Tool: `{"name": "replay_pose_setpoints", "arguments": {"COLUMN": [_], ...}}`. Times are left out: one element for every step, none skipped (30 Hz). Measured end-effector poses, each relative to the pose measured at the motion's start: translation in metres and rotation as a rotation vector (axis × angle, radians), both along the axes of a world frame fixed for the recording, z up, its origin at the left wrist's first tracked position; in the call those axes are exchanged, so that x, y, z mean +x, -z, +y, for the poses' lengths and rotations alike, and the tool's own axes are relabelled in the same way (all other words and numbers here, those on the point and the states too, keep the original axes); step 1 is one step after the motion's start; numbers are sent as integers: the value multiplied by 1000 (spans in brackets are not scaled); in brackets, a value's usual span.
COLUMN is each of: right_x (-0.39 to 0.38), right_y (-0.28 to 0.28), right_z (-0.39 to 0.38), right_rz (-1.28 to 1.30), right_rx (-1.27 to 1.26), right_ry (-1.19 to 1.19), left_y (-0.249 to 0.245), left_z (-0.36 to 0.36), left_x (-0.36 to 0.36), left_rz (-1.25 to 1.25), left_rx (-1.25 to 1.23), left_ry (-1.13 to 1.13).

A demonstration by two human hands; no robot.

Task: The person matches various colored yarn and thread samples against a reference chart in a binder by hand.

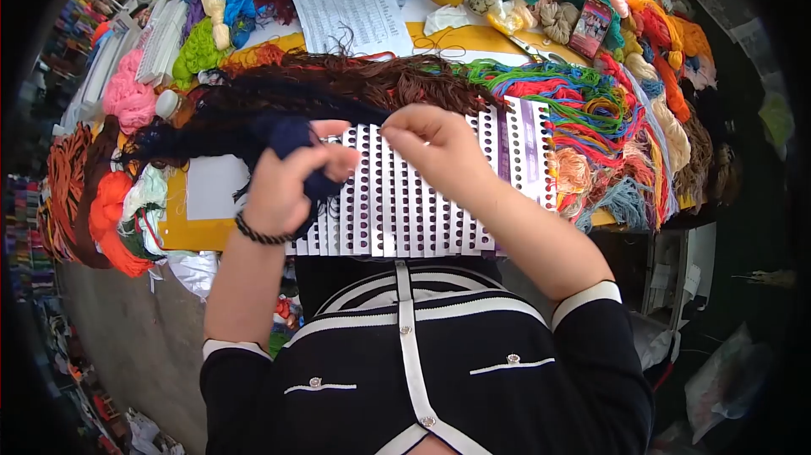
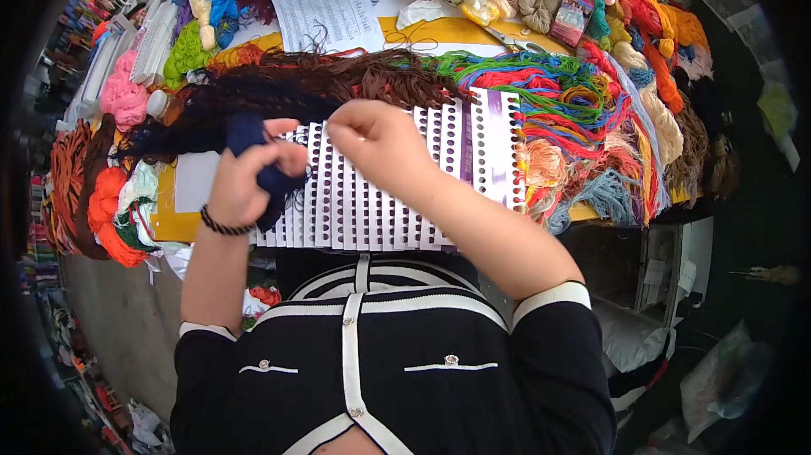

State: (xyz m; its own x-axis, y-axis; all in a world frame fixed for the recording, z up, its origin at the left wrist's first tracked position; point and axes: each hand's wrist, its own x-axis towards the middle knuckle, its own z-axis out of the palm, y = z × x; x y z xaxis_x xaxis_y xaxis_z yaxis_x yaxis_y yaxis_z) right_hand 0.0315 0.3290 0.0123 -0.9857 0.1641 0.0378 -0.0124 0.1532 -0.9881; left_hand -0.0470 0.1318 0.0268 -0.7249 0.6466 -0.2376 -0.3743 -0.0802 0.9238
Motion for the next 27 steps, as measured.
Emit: {"name": "replay_pose_setpoints", "arguments": {"right_x": [2,3,5,9,11,12,13,14,15,16,17,18,19,21,23,25,27,28,29,30,31,32,32,33,33,33,34], "right_y": [0,0,-4,-3,-5,-8,-8,-7,-6,-5,-3,-3,-4,-8,-10,-12,-14,-14,-13,-12,-10,-8,-7,-6,-5,-6,-6], "right_z": [-9,-16,-23,-36,-39,-41,-42,-43,-43,-42,-40,-39,-39,-39,-39,-39,-40,-40,-40,-39,-39,-39,-40,-40,-41,-41,-42], "right_rz": [125,249,226,17,-23,-64,-65,-138,-212,-212,-222,-232,-232,-203,-173,-173,-140,-107,-107,-117,-126,-127,-108,-90,-92,-117,-142], "right_rx": [52,104,42,-353,-387,-421,-418,-490,-561,-559,-587,-615,-615,-633,-651,-650,-695,-741,-741,-720,-698,-698,-692,-686,-686,-669,-651], "right_ry": [-25,-49,-101,-91,-100,-110,-115,-114,-111,-112,-129,-146,-148,-145,-142,-142,-128,-115,-116,-96,-76,-77,-60,-42,-43,-36,-28], "left_y": [1,2,0,0,0,0,4,5,5,6,8,10,11,11,10,8,6,6,5,5,4,2,2,4,8,10,11], "left_z": [3,5,6,7,8,8,7,7,8,8,8,7,6,4,3,0,-2,-3,-3,-4,-4,-3,-3,-3,-2,-2,1], "left_x": [10,18,23,27,30,32,33,35,39,41,42,43,43,43,43,42,42,42,42,43,44,46,47,48,48,49,50], "left_rz": [-12,-24,-64,-61,-29,3,11,12,44,76,49,50,47,44,45,7,-32,-32,-62,-93,-93,-99,-103,-103,0,104,104], "left_rx": [71,143,173,177,155,133,103,105,112,118,126,127,131,136,137,159,181,182,187,192,192,198,204,204,128,53,53], "left_ry": [59,118,124,122,123,122,127,124,127,130,132,130,121,113,112,123,134,132,98,63,61,22,-18,-19,-19,-17,-18]}}
